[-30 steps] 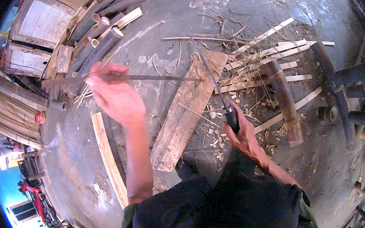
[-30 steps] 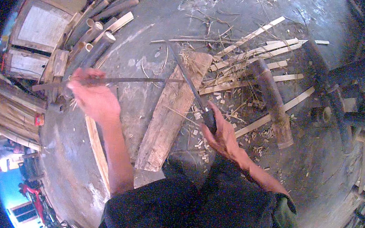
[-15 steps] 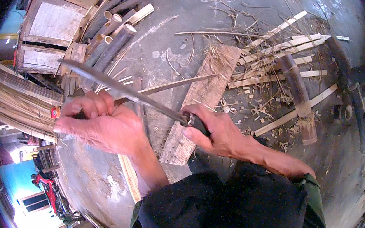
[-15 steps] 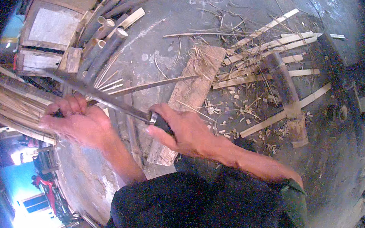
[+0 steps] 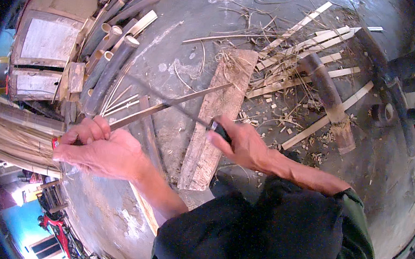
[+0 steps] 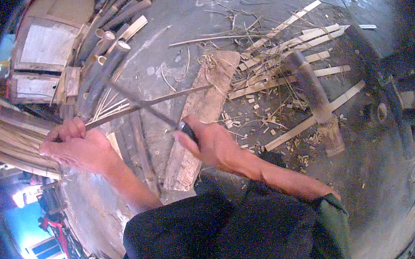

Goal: The person sits on the floor and uses a knife to sharpen thin bamboo sticks. They repeatedly hold each stick against a wooden block and shave the tip to a point, then place the finished sticks aside.

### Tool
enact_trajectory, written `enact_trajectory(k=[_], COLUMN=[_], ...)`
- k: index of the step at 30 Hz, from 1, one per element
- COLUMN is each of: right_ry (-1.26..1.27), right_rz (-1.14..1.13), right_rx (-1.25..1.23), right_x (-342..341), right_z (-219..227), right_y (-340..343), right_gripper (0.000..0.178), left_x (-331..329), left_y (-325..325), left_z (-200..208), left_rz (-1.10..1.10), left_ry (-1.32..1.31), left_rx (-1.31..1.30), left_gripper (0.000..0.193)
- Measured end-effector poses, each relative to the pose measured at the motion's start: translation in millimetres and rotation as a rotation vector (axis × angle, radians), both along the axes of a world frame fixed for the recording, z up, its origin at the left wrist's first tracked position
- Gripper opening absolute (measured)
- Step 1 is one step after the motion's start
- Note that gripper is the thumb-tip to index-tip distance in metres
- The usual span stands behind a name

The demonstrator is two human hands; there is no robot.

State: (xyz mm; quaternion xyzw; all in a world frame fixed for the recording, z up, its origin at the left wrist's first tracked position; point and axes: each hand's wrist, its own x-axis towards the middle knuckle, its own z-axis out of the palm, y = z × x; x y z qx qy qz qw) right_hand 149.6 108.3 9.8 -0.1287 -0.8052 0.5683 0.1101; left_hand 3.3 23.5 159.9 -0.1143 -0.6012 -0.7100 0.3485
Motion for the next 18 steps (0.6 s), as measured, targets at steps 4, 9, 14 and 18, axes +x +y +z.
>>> enact_trajectory(k=[4, 9, 14, 18], right_ry=[0.01, -0.018, -0.14, -0.051], right_rz=[-0.097, -0.089, -0.198, -0.091], right_rx=[0.098, 0.057, 0.093, 0.072], right_x=[3, 4, 4, 7], right_z=[-41, -48, -87, -60], right_y=[0, 9, 31, 15], right_gripper=[0.027, 0.027, 0.029, 0.029], left_x=[-1, -9, -6, -9], left_y=[-3, -4, -3, -6], left_z=[-1, 1, 0, 0], left_rz=[-0.058, -0.002, -0.035, -0.033], left_ry=[0.018, -0.041, -0.02, 0.002], left_rx=[0.037, 0.019, 0.039, 0.03], left_gripper=[0.047, 0.045, 0.043, 0.04])
